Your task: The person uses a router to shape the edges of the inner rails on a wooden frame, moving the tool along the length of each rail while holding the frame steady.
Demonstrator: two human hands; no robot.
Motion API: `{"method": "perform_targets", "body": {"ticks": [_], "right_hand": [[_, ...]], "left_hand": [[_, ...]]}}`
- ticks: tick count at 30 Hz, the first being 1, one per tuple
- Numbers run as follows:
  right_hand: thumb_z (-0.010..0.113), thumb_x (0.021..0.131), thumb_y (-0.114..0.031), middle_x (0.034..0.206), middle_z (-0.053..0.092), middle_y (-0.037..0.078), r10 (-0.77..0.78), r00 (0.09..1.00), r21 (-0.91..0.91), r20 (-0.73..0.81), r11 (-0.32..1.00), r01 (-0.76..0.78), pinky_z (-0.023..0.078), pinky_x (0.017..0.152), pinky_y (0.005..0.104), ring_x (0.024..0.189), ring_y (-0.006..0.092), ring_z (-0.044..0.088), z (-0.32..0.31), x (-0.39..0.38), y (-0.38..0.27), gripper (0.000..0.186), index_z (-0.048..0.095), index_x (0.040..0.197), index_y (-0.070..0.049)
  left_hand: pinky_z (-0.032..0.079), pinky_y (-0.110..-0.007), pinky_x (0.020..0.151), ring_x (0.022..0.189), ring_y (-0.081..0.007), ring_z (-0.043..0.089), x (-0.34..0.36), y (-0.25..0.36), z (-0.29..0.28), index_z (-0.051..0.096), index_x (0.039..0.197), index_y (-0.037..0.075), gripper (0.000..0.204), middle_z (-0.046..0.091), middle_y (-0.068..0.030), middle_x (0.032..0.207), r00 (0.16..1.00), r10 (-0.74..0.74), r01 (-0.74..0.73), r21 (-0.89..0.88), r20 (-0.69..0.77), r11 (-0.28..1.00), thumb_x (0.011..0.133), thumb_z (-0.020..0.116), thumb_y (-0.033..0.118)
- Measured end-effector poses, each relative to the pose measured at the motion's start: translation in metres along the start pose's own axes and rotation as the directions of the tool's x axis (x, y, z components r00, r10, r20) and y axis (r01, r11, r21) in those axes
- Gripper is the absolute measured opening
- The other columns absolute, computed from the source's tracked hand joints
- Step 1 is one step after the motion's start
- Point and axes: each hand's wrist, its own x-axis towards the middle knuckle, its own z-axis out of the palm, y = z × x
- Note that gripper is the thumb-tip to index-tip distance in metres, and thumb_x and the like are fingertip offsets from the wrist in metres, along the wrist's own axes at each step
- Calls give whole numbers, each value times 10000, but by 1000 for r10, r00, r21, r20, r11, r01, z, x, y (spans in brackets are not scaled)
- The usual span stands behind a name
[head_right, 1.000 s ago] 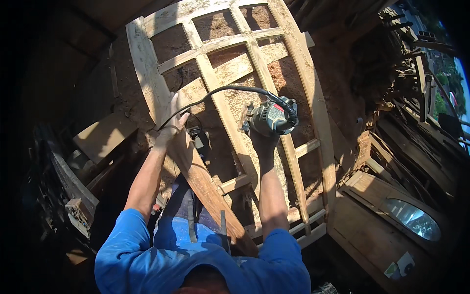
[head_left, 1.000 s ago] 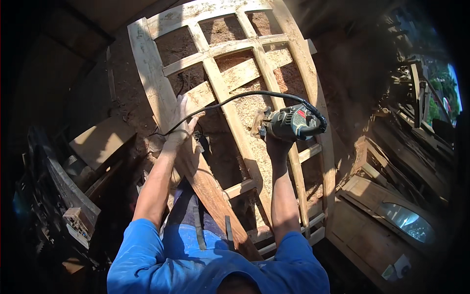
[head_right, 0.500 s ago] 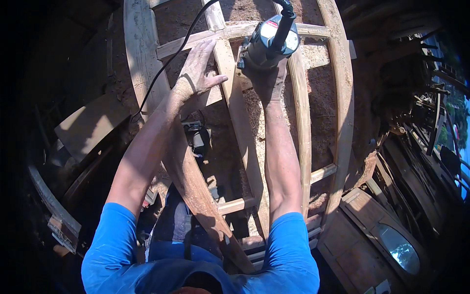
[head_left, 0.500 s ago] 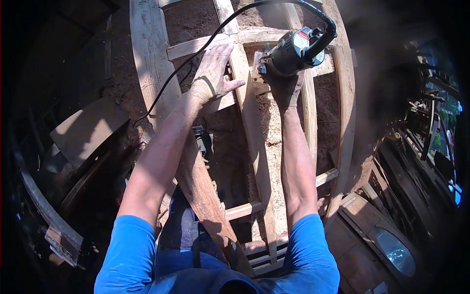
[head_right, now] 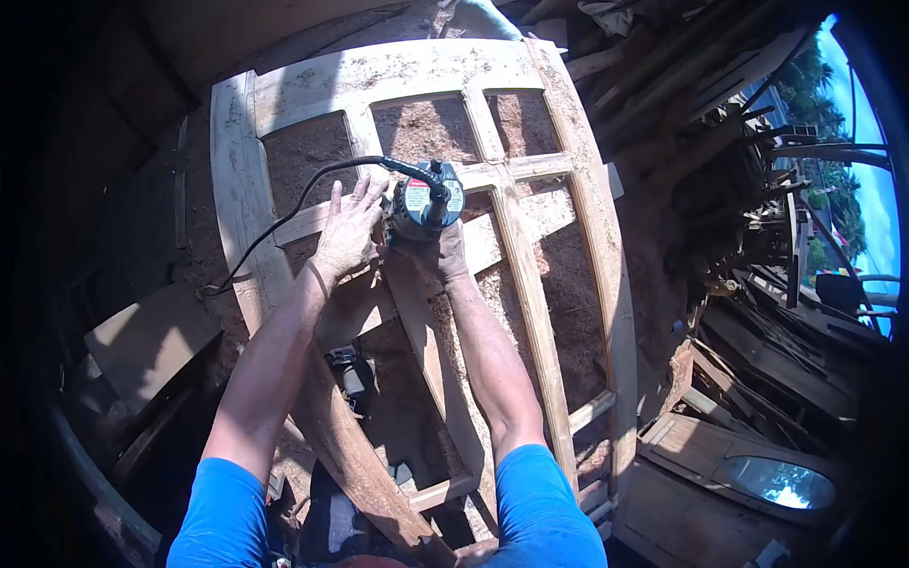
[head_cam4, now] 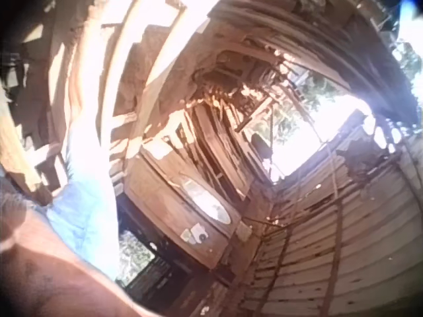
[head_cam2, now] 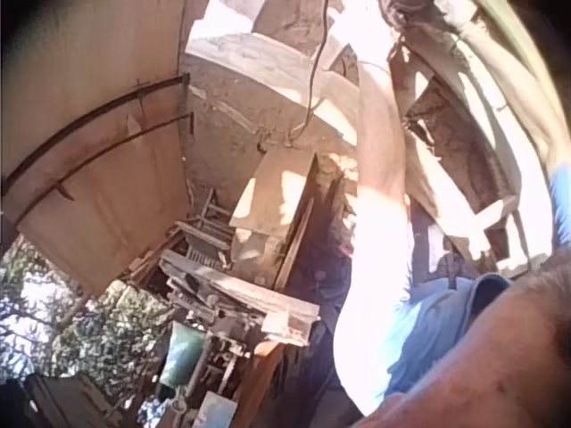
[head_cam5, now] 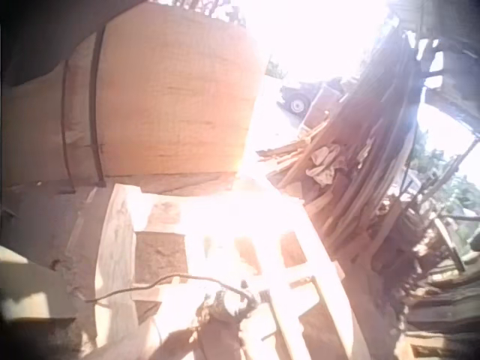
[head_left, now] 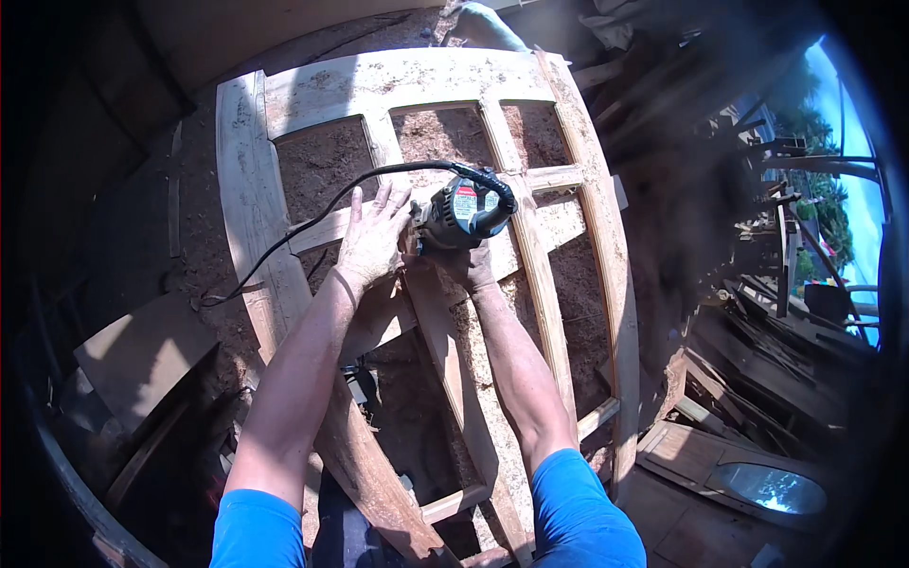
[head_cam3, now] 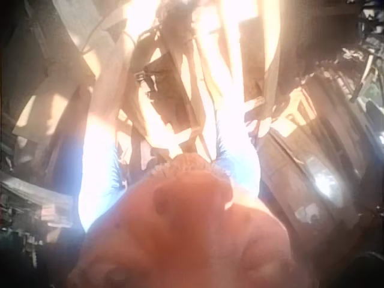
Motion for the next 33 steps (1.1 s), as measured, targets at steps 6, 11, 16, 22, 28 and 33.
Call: {"method": "perform_targets", "body": {"ticks": [6, 11, 16, 22, 28, 33], "right_hand": [[817, 796, -254, 1020, 597, -6, -71, 992, 138, -99, 987, 85, 541, 854, 313, 923, 118, 608, -4, -6, -32, 544, 536, 1242, -117], [665, 899, -563, 991, 625, 33, -473, 873, -287, -118, 858, 426, 538, 738, 312, 898, 139, 620, -6, 2, 87, 539, 602, 1097, -66], [609, 948, -528, 1018, 625, 47, -420, 903, -179, -89, 899, 400, 515, 821, 336, 952, 179, 610, -11, 0, 102, 492, 604, 1093, -58], [690, 941, -324, 1016, 617, 51, 19, 989, 516, -144, 854, 59, 502, 819, 329, 918, 203, 590, 20, 10, 78, 334, 587, 1154, -88], [691, 929, -251, 1134, 643, 67, 132, 989, 536, -60, 841, -80, 528, 891, 400, 1035, 203, 625, 30, 1, 30, 369, 588, 1243, -88], [589, 991, -458, 1266, 640, 137, 56, 998, 478, -10, 877, -44, 543, 982, 549, 1153, 299, 639, 15, -3, 36, 491, 556, 1311, -87]], "left_hand": [[35, -692, 1212, 1570, -307, 97, -9, 11, 13, 455, 1489, 97, 930, 222, -56, 1677, 995, -45, 33, -130, -94, 991, 696, 851, 380], [65, -731, 1179, 1559, -371, 109, -27, 20, 17, 511, 1471, 268, 801, 213, -86, 1680, 996, -23, 20, -39, -87, 999, 749, 804, 455], [113, -670, 1194, 1549, -365, 166, -22, 22, 13, 529, 1456, 312, 774, 252, -112, 1666, 994, -54, 46, -81, -97, 996, 743, 809, 420], [187, -617, 1191, 1528, -309, 245, -12, 5, 31, 517, 1458, 322, 730, 227, -121, 1671, 978, -73, 85, 56, -196, 995, 779, 783, 343], [290, -565, 1131, 1444, -266, 349, -13, -4, 6, 535, 1434, 281, 684, 249, -101, 1660, 993, -102, 102, 5, -65, 995, 793, 770, 321], [365, -475, 1048, 1272, -251, 487, 0, -7, 6, 567, 1413, 277, 636, 258, -77, 1666, 991, -90, 94, 43, -95, 995, 803, 746, 291]]}}
